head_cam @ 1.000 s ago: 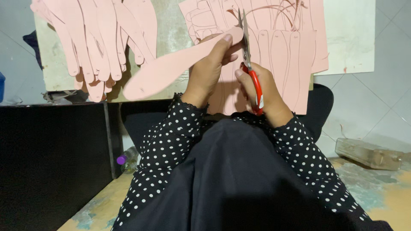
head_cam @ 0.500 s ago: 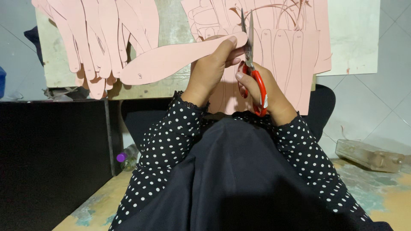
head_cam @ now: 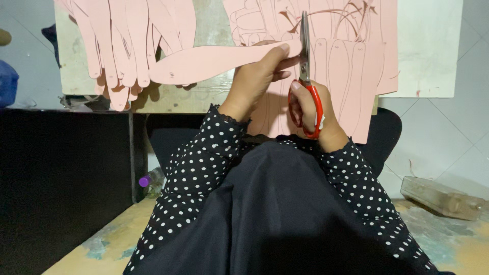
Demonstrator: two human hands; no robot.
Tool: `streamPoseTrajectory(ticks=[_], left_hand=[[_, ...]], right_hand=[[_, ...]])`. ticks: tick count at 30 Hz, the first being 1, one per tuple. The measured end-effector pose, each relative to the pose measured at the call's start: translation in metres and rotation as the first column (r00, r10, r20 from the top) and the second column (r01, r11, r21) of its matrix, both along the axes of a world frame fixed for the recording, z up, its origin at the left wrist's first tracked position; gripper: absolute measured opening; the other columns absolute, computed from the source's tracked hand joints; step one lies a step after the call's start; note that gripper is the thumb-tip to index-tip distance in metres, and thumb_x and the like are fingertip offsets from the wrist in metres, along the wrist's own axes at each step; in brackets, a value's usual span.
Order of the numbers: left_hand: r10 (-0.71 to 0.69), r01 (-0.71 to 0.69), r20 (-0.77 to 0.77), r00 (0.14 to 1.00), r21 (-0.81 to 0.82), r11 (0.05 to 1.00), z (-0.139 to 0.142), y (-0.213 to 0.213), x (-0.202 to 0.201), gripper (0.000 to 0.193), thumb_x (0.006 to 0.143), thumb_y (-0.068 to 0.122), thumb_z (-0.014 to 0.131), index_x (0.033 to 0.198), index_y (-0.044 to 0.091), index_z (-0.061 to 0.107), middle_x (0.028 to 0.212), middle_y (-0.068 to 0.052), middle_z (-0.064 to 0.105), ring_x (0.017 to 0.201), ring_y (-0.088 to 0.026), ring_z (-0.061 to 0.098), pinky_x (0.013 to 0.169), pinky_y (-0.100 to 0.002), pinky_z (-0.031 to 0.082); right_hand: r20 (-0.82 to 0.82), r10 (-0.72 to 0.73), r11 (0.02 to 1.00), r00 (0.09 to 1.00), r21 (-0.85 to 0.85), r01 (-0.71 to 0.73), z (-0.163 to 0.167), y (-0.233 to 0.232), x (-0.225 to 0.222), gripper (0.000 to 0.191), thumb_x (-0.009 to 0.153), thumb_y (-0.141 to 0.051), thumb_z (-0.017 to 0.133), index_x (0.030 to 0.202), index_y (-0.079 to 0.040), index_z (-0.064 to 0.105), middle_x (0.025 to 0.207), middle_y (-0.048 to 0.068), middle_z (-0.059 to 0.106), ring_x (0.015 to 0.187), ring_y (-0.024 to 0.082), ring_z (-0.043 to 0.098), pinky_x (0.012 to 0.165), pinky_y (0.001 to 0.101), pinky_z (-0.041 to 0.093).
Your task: The person cuts pink insole-shaped shoe components from a sheet of pink material using red-handled scissors, following drawn outlines. They trim each cut piece along its edge and set finished pieces with a growing pile of completed cut components on the workbench.
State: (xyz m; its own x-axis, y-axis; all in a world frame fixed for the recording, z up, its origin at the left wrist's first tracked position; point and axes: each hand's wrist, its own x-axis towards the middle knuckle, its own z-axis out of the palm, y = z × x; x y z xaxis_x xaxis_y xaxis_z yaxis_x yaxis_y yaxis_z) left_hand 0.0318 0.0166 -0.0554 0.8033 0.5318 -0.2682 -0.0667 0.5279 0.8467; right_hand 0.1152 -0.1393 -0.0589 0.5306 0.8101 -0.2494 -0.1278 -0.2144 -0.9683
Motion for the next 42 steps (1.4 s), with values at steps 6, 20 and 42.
streamPoseTrajectory(ticks=[6, 20, 42], left_hand=[[0.101, -0.082, -0.103, 0.99, 0.175, 0.981, 0.011, 0.012, -0.005, 0.021, 0.091, 0.013, 0.073, 0.097, 0.001, 0.057, 0.094, -0.012, 0.071, 0.085, -0.017, 0.073, 0.072, -0.031, 0.064], [0.499, -0.142, -0.431, 0.752, 0.633, 0.761, 0.026, 0.086, -0.095, 0.04, 0.101, 0.019, 0.053, 0.137, 0.004, 0.059, 0.087, -0.011, 0.067, 0.068, -0.018, 0.059, 0.063, -0.032, 0.051], [0.277, 0.243, -0.395, 0.876, 0.858, 0.453, -0.053, -0.017, -0.065, 0.06, 0.083, 0.022, 0.083, 0.123, -0.011, 0.054, 0.115, -0.028, 0.054, 0.105, -0.039, 0.055, 0.09, -0.043, 0.048]], right_hand=[[0.044, -0.051, 0.999, 0.998, -0.003, 0.051, -0.012, -0.002, 0.012, 0.027, 0.1, -0.024, 0.053, 0.083, -0.004, 0.059, 0.061, 0.003, 0.056, 0.047, 0.012, 0.051, 0.042, 0.0265, 0.041], [-0.299, -0.157, 0.933, 0.941, 0.268, 0.24, -0.041, -0.005, 0.043, 0.025, 0.103, -0.026, 0.052, 0.088, -0.006, 0.052, 0.075, 0.006, 0.051, 0.061, 0.015, 0.046, 0.058, 0.0269, 0.042], [-0.41, -0.13, 0.901, 0.903, 0.33, 0.28, -0.036, -0.011, 0.044, 0.023, 0.102, -0.025, 0.056, 0.087, -0.007, 0.054, 0.077, 0.005, 0.054, 0.063, 0.014, 0.051, 0.066, 0.0322, 0.048]])
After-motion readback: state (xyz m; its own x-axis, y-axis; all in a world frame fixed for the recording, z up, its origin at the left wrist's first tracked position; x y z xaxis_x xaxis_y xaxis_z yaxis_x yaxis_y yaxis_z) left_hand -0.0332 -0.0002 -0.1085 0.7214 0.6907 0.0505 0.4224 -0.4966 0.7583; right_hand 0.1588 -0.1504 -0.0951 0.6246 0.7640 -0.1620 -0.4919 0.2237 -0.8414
